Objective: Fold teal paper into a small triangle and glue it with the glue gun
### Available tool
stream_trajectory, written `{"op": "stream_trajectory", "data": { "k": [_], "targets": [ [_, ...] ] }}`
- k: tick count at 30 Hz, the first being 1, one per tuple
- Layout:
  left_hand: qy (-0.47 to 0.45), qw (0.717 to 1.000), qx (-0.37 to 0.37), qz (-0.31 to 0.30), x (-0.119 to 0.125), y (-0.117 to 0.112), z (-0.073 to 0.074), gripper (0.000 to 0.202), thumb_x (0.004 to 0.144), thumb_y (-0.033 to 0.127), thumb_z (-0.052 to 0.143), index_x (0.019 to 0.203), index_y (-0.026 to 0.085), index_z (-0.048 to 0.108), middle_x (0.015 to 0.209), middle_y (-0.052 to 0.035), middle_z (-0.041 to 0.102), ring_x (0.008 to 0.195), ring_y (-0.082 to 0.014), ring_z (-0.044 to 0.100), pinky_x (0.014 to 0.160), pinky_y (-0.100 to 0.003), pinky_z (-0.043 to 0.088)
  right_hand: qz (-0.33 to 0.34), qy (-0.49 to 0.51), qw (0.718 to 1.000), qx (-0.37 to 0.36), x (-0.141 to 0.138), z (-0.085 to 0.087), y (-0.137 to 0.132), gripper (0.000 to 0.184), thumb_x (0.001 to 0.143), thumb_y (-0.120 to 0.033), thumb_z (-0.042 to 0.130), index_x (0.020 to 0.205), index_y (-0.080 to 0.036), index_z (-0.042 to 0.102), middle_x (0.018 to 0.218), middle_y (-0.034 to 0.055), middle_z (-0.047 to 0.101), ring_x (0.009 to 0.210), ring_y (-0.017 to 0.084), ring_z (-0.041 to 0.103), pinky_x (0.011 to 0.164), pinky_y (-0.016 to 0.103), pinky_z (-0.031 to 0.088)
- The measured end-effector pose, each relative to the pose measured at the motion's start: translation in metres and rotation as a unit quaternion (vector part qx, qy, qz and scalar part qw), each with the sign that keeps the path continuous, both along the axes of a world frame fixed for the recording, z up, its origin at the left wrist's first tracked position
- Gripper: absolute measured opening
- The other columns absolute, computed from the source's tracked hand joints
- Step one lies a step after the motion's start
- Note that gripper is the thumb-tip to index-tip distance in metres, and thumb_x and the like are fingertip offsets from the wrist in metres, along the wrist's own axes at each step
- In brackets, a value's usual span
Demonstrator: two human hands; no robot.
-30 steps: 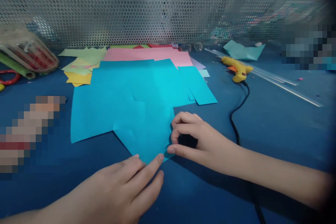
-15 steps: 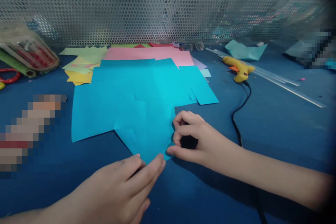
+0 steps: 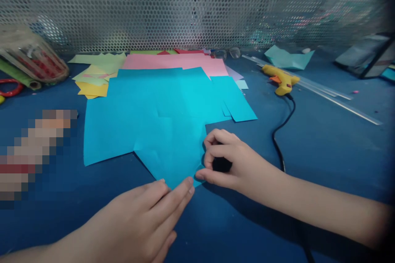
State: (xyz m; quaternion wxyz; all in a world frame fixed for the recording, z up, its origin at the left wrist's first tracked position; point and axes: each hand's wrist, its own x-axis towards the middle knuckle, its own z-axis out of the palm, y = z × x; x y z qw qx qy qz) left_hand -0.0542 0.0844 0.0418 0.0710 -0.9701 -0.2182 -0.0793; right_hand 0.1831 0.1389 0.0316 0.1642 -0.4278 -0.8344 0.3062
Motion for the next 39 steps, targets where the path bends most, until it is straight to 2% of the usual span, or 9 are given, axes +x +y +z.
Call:
{"op": "stream_trajectory", "data": {
  "k": [9,14,19,21,26,30,32,35,39],
  "targets": [
    [-0.023,1.0,-0.003,-0.003,0.001,0.0,-0.006,0.057,0.107,0.019,0.015,0.113,0.018,0.071,0.127,0.0031,0.067,0.107,-0.0096,0.061,0.087,-0.028,0.042,0.01,-0.016,1.0,0.022,0.001,-0.002,0.001,0.026,0.086,-0.028,0.072,0.069,-0.02,0.055,0.086,0.0029,0.052,0.082,0.02,0.05,0.074,0.037,0.04],
    [-0.034,0.999,-0.01,0.002,0.002,0.002,-0.005,0.053,0.107,0.021,0.018,0.113,0.018,0.071,0.126,0.004,0.068,0.103,-0.0097,0.062,0.085,-0.026,0.043,0.01,-0.019,1.0,0.007,0.001,0.001,-0.001,0.014,0.091,-0.032,0.066,0.085,-0.022,0.058,0.093,0.0031,0.056,0.086,0.021,0.051,0.078,0.037,0.04],
    [-0.028,0.999,-0.021,0.02,0.002,0.0,-0.001,0.05,0.106,0.018,0.021,0.113,0.016,0.071,0.127,0.002,0.067,0.101,-0.0125,0.063,0.087,-0.027,0.043,0.007,-0.043,0.999,0.004,-0.001,0.005,-0.002,0.021,0.087,-0.04,0.069,0.091,-0.022,0.058,0.096,0.0033,0.057,0.088,0.023,0.051,0.076,0.038,0.04],
    [-0.03,0.999,-0.018,0.009,0.001,-0.001,-0.003,0.054,0.106,0.017,0.018,0.112,0.015,0.071,0.127,0.0011,0.068,0.1,-0.0131,0.063,0.085,-0.029,0.043,0.011,-0.04,0.999,-0.018,0.0,0.007,-0.001,0.021,0.087,-0.039,0.069,0.093,-0.023,0.058,0.097,0.0032,0.057,0.091,0.023,0.051,0.078,0.039,0.04],
    [-0.035,0.999,-0.008,-0.016,-0.001,-0.001,-0.012,0.057,0.106,0.017,0.015,0.113,0.014,0.071,0.13,-0.002,0.066,0.1,-0.0147,0.063,0.081,-0.032,0.044,0.028,-0.024,0.991,-0.125,0.009,0.014,0.004,0.02,0.09,-0.035,0.065,0.106,-0.027,0.057,0.108,0.0038,0.056,0.106,0.024,0.048,0.086,0.041,0.043],
    [-0.02,0.999,-0.003,-0.029,0.0,0.003,-0.008,0.057,0.105,0.016,0.014,0.116,0.015,0.07,0.131,-0.0027,0.066,0.106,-0.0149,0.062,0.081,-0.032,0.044,0.064,-0.025,0.985,-0.158,0.018,0.018,0.01,0.028,0.092,-0.033,0.062,0.12,-0.032,0.055,0.113,0.0037,0.054,0.11,0.024,0.048,0.089,0.042,0.044],
    [-0.006,1.0,0.004,-0.026,-0.001,0.005,-0.004,0.053,0.105,0.017,0.017,0.122,0.015,0.067,0.13,-0.0036,0.066,0.109,-0.0154,0.061,0.081,-0.031,0.045,0.106,-0.033,0.985,-0.133,0.021,0.017,0.012,0.032,0.094,-0.032,0.059,0.126,-0.033,0.052,0.117,0.0044,0.054,0.112,0.024,0.048,0.091,0.043,0.043],
    [-0.019,1.0,0.004,-0.007,-0.003,0.004,-0.003,0.046,0.105,0.023,0.023,0.129,0.018,0.062,0.126,-0.0033,0.069,0.107,-0.0176,0.06,0.083,-0.029,0.045,0.174,-0.021,0.984,-0.015,0.023,0.01,0.014,0.033,0.098,-0.034,0.056,0.13,-0.031,0.051,0.125,0.0085,0.052,0.113,0.025,0.048,0.092,0.044,0.042],
    [-0.049,0.999,-0.015,0.005,-0.006,-0.001,-0.01,0.043,0.104,0.025,0.026,0.127,0.019,0.062,0.113,-0.0025,0.072,0.099,-0.0182,0.06,0.085,-0.027,0.045,0.226,0.005,0.961,0.162,0.021,-0.003,0.017,0.018,0.101,-0.03,0.05,0.112,-0.021,0.062,0.125,0.0131,0.054,0.103,0.022,0.05,0.088,0.041,0.041]
  ]
}}
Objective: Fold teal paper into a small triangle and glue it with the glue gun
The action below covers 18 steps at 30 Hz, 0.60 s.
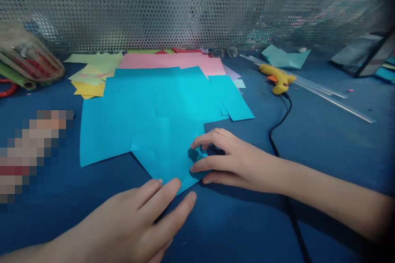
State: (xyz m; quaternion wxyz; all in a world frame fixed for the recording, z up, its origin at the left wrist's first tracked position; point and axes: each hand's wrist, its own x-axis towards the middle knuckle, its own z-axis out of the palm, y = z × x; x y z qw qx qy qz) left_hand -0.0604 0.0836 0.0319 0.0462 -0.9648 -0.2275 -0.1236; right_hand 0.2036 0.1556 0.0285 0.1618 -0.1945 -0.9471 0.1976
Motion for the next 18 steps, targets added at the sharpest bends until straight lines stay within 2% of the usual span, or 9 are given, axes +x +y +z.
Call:
{"op": "stream_trajectory", "data": {
  "k": [3,5,7,9,11,12,14,18],
  "targets": [
    [-0.012,1.0,-0.003,0.003,-0.001,-0.004,-0.004,0.038,0.102,0.023,0.03,0.124,0.02,0.061,0.109,-0.0032,0.071,0.095,-0.0193,0.062,0.084,-0.027,0.047,0.001,0.028,0.998,0.051,-0.004,-0.003,0.002,0.018,0.103,-0.025,0.046,0.1,-0.018,0.062,0.116,0.0129,0.06,0.105,0.021,0.051,0.09,0.039,0.041],
    [-0.036,0.999,-0.033,0.025,-0.002,-0.006,-0.002,0.036,0.096,0.02,0.039,0.127,0.023,0.056,0.111,-0.0029,0.069,0.092,-0.0197,0.064,0.076,-0.026,0.051,0.006,0.044,0.997,0.066,-0.005,-0.003,0.002,0.021,0.104,-0.023,0.042,0.095,-0.018,0.06,0.107,0.0109,0.063,0.103,0.019,0.054,0.091,0.038,0.04],
    [-0.061,0.99,-0.12,0.051,-0.003,-0.006,0.003,0.046,0.087,0.015,0.046,0.131,0.027,0.05,0.116,-0.0024,0.066,0.089,-0.0177,0.066,0.069,-0.022,0.053,0.023,0.059,0.995,0.08,-0.006,-0.003,0.001,0.024,0.106,-0.022,0.038,0.093,-0.018,0.057,0.1,0.009,0.064,0.094,0.016,0.057,0.09,0.036,0.04],
    [-0.089,0.965,-0.24,0.063,-0.005,-0.006,0.008,0.057,0.077,0.011,0.048,0.131,0.029,0.046,0.12,-0.0014,0.063,0.085,-0.014,0.067,0.065,-0.018,0.053,0.047,0.076,0.993,0.081,-0.006,-0.003,-0.001,0.025,0.106,-0.021,0.035,0.092,-0.018,0.055,0.093,0.0075,0.065,0.085,0.014,0.057,0.084,0.033,0.042],
    [-0.117,0.934,-0.33,0.074,-0.005,-0.005,0.011,0.059,0.073,0.007,0.046,0.127,0.03,0.045,0.119,0.0,0.061,0.08,-0.0106,0.068,0.064,-0.014,0.053,0.061,0.084,0.993,0.062,-0.006,-0.003,-0.001,0.026,0.107,-0.022,0.033,0.093,-0.018,0.055,0.086,0.0058,0.065,0.078,0.014,0.056,0.078,0.031,0.042],
    [-0.129,0.924,-0.351,0.078,-0.005,-0.004,0.011,0.058,0.073,0.005,0.044,0.125,0.031,0.046,0.117,0.0001,0.061,0.077,-0.0096,0.067,0.063,-0.012,0.052,0.065,0.083,0.994,0.043,-0.006,-0.003,-0.002,0.025,0.107,-0.022,0.033,0.095,-0.017,0.055,0.084,0.0049,0.066,0.077,0.014,0.056,0.075,0.03,0.041],
    [-0.139,0.922,-0.352,0.078,-0.005,-0.004,0.007,0.055,0.075,0.002,0.039,0.122,0.029,0.048,0.114,-0.0011,0.062,0.075,-0.0092,0.067,0.065,-0.012,0.052,0.068,0.08,0.994,0.008,-0.007,-0.003,-0.001,0.024,0.107,-0.022,0.033,0.101,-0.017,0.056,0.084,0.0041,0.067,0.077,0.014,0.057,0.073,0.03,0.04],
    [-0.112,0.936,-0.328,0.064,-0.005,-0.003,-0.002,0.053,0.079,0.002,0.037,0.123,0.028,0.052,0.114,-0.0033,0.063,0.074,-0.0103,0.066,0.069,-0.014,0.053,0.076,0.075,0.994,-0.033,-0.007,-0.001,0.001,0.025,0.107,-0.022,0.035,0.107,-0.017,0.059,0.087,0.0041,0.067,0.078,0.014,0.057,0.072,0.03,0.039]
  ]
}}
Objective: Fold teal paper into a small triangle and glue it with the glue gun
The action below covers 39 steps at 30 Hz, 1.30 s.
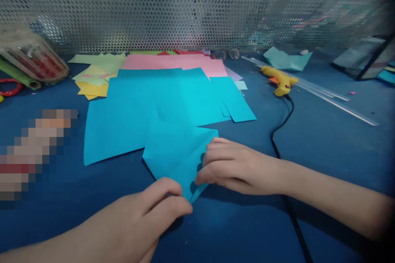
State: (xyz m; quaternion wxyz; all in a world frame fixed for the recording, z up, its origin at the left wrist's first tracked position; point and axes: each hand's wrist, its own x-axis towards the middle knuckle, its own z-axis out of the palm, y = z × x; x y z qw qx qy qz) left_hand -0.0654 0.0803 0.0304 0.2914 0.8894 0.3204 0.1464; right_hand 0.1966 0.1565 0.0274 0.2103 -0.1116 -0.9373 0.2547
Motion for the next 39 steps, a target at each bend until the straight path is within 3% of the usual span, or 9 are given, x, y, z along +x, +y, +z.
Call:
{"op": "stream_trajectory", "data": {
  "k": [5,10,15,18,24,30,34,37,39],
  "targets": [
    [0.017,1.0,-0.02,-0.011,-0.001,0.002,0.002,0.05,0.079,0.001,0.039,0.118,0.027,0.056,0.114,-0.0033,0.063,0.073,-0.0098,0.065,0.069,-0.014,0.053,0.017,-0.01,0.998,-0.058,0.002,0.0,0.001,0.021,0.099,-0.036,0.056,0.09,-0.019,0.062,0.089,0.0044,0.065,0.083,0.015,0.056,0.077,0.031,0.039],
    [-0.016,0.999,-0.051,0.007,0.001,0.004,0.01,0.042,0.084,0.001,0.034,0.108,0.025,0.06,0.116,-0.0042,0.061,0.082,-0.0104,0.066,0.075,-0.015,0.053,0.056,0.008,0.998,-0.028,0.001,0.001,-0.004,0.008,0.096,-0.021,0.06,0.099,-0.016,0.064,0.096,0.0083,0.069,0.089,0.016,0.059,0.083,0.032,0.042],
    [-0.007,0.999,-0.033,0.018,0.001,0.007,0.014,0.044,0.091,0.004,0.034,0.116,0.028,0.061,0.12,-0.0012,0.06,0.094,-0.0087,0.065,0.082,-0.013,0.051,0.042,0.028,0.998,-0.039,-0.004,0.004,-0.013,0.028,0.098,-0.037,0.057,0.105,-0.011,0.066,0.097,0.0115,0.069,0.09,0.018,0.06,0.083,0.031,0.044],
    [-0.002,1.0,-0.014,0.013,0.001,0.008,0.015,0.043,0.09,0.003,0.036,0.114,0.027,0.062,0.121,-0.0015,0.061,0.099,-0.0091,0.066,0.085,-0.014,0.051,-0.002,-0.004,0.997,-0.074,-0.005,0.006,-0.016,0.041,0.099,-0.045,0.053,0.115,-0.01,0.063,0.107,0.0135,0.067,0.098,0.019,0.058,0.088,0.032,0.043],
    [-0.02,0.997,0.07,-0.008,0.001,0.001,0.011,0.04,0.092,0.004,0.035,0.109,0.024,0.066,0.117,-0.0027,0.067,0.106,-0.0113,0.064,0.091,-0.016,0.05,-0.001,-0.017,0.995,-0.095,-0.003,0.007,-0.02,0.015,0.096,-0.027,0.06,0.086,-0.017,0.064,0.083,0.0036,0.063,0.078,0.015,0.054,0.076,0.03,0.041],
    [0.026,0.989,0.142,-0.043,0.0,-0.003,0.01,0.037,0.095,0.005,0.038,0.114,0.022,0.065,0.122,-0.0024,0.069,0.113,-0.0149,0.062,0.095,-0.021,0.051,-0.028,-0.032,0.996,-0.079,-0.004,0.006,-0.021,0.032,0.095,-0.042,0.061,0.111,-0.014,0.062,0.105,0.0111,0.062,0.099,0.019,0.056,0.087,0.033,0.045],
    [0.069,0.982,0.168,-0.049,-0.001,-0.001,0.012,0.045,0.091,0.003,0.036,0.126,0.019,0.06,0.125,-0.0029,0.068,0.116,-0.0147,0.062,0.098,-0.023,0.05,-0.069,-0.049,0.995,-0.051,-0.006,0.005,-0.02,0.005,0.096,-0.023,0.059,0.095,-0.018,0.061,0.096,0.0067,0.063,0.094,0.018,0.058,0.085,0.032,0.045],
    [0.095,0.965,0.239,-0.056,-0.001,0.003,0.011,0.049,0.09,0.0,0.033,0.128,0.015,0.061,0.129,-0.0049,0.067,0.117,-0.019,0.063,0.099,-0.03,0.051,-0.097,-0.045,0.994,-0.038,-0.006,0.005,-0.021,0.012,0.094,-0.009,0.052,0.09,-0.02,0.057,0.091,0.0048,0.064,0.089,0.016,0.059,0.079,0.031,0.047],
    [0.123,0.951,0.277,-0.06,0.001,0.007,0.012,0.047,0.092,0.002,0.032,0.126,0.012,0.063,0.131,-0.0072,0.065,0.12,-0.0245,0.062,0.099,-0.037,0.052,-0.115,-0.034,0.992,0.028,-0.005,0.003,-0.021,0.017,0.096,-0.008,0.046,0.089,-0.02,0.056,0.095,0.0077,0.066,0.09,0.019,0.06,0.077,0.033,0.048]
  ]
}}
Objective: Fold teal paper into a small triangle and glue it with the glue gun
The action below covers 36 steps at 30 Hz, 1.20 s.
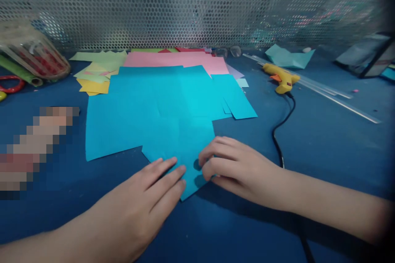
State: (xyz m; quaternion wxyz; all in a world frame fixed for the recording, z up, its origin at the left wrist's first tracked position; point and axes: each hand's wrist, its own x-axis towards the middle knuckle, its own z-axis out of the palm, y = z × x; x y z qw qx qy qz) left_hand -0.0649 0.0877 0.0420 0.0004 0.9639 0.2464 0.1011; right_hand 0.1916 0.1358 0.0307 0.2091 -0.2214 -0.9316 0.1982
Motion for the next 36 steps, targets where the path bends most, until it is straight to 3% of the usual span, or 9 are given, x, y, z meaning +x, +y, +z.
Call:
{"op": "stream_trajectory", "data": {
  "k": [3,7,12,15,17,22,26,30,36],
  "targets": [
    [0.022,0.999,0.031,0.019,0.002,0.004,0.0,0.04,0.098,0.011,0.035,0.124,0.01,0.065,0.132,-0.0115,0.064,0.126,-0.0302,0.056,0.103,-0.044,0.049,-0.03,0.022,0.998,0.051,0.003,-0.003,0.002,0.025,0.097,-0.006,0.039,0.085,-0.021,0.057,0.114,0.0134,0.063,0.102,0.021,0.061,0.081,0.037,0.05],
    [0.031,0.998,0.045,0.022,-0.001,0.005,-0.002,0.038,0.1,0.014,0.038,0.128,0.008,0.063,0.132,-0.0138,0.064,0.13,-0.0311,0.052,0.109,-0.044,0.044,-0.014,0.059,0.997,-0.048,0.004,-0.003,0.004,0.021,0.089,-0.007,0.047,0.097,-0.022,0.059,0.124,0.0149,0.059,0.113,0.023,0.059,0.089,0.039,0.051],
    [0.063,0.997,-0.03,0.015,-0.009,0.007,-0.004,0.051,0.093,0.013,0.045,0.143,0.016,0.047,0.149,-0.0126,0.048,0.136,-0.0355,0.044,0.102,-0.055,0.048,0.033,0.071,0.981,-0.178,0.005,0.004,0.01,0.021,0.089,-0.012,0.058,0.109,-0.02,0.06,0.112,0.0107,0.065,0.108,0.018,0.061,0.088,0.031,0.052],
    [0.084,0.993,-0.081,-0.002,-0.01,0.008,-0.003,0.066,0.086,0.01,0.049,0.149,0.027,0.037,0.156,-0.0091,0.038,0.139,-0.039,0.039,0.099,-0.069,0.043,0.076,0.033,0.973,-0.215,0.006,0.006,0.015,0.018,0.09,-0.009,0.059,0.104,-0.019,0.065,0.1,0.0065,0.067,0.096,0.015,0.063,0.088,0.029,0.051],
    [0.095,0.992,-0.086,-0.017,-0.01,0.008,-0.002,0.075,0.081,0.006,0.048,0.151,0.028,0.031,0.157,-0.0083,0.034,0.141,-0.0385,0.035,0.099,-0.071,0.04,0.098,0.027,0.969,-0.225,0.009,0.007,0.018,0.015,0.089,-0.009,0.059,0.097,-0.017,0.068,0.1,0.0069,0.065,0.094,0.014,0.063,0.086,0.028,0.051],
    [0.067,0.995,-0.056,-0.043,-0.007,0.005,0.003,0.062,0.088,0.002,0.038,0.147,0.022,0.041,0.148,-0.0031,0.05,0.139,-0.0238,0.042,0.113,-0.049,0.036,0.098,0.018,0.972,-0.212,0.016,0.005,0.024,0.01,0.087,-0.015,0.07,0.097,-0.014,0.07,0.111,0.0105,0.06,0.104,0.015,0.062,0.091,0.026,0.049],
    [0.041,0.998,-0.01,-0.056,0.001,0.002,0.009,0.043,0.098,0.007,0.032,0.127,0.015,0.063,0.124,-0.0027,0.07,0.114,-0.0201,0.062,0.102,-0.03,0.047,0.074,0.042,0.981,-0.173,0.016,0.003,0.027,0.007,0.089,-0.021,0.069,0.09,-0.014,0.07,0.103,0.009,0.06,0.097,0.015,0.061,0.087,0.025,0.049],
    [0.025,0.998,0.006,-0.055,0.004,0.004,0.01,0.044,0.101,0.008,0.028,0.123,0.015,0.066,0.116,-0.0023,0.073,0.108,-0.0211,0.064,0.095,-0.029,0.051,0.005,0.051,0.983,-0.174,0.01,0.0,0.023,0.013,0.094,-0.023,0.063,0.084,-0.015,0.066,0.09,0.0056,0.06,0.085,0.013,0.061,0.075,0.023,0.05],
    [0.077,0.995,-0.029,-0.05,-0.001,0.005,0.005,0.039,0.102,0.016,0.036,0.136,0.015,0.056,0.126,-0.0059,0.068,0.12,-0.0237,0.056,0.102,-0.033,0.047,-0.087,0.025,0.992,-0.093,0.003,-0.007,0.014,0.022,0.093,-0.032,0.065,0.078,-0.017,0.056,0.082,0.0037,0.056,0.072,0.015,0.054,0.062,0.026,0.046]
  ]
}}
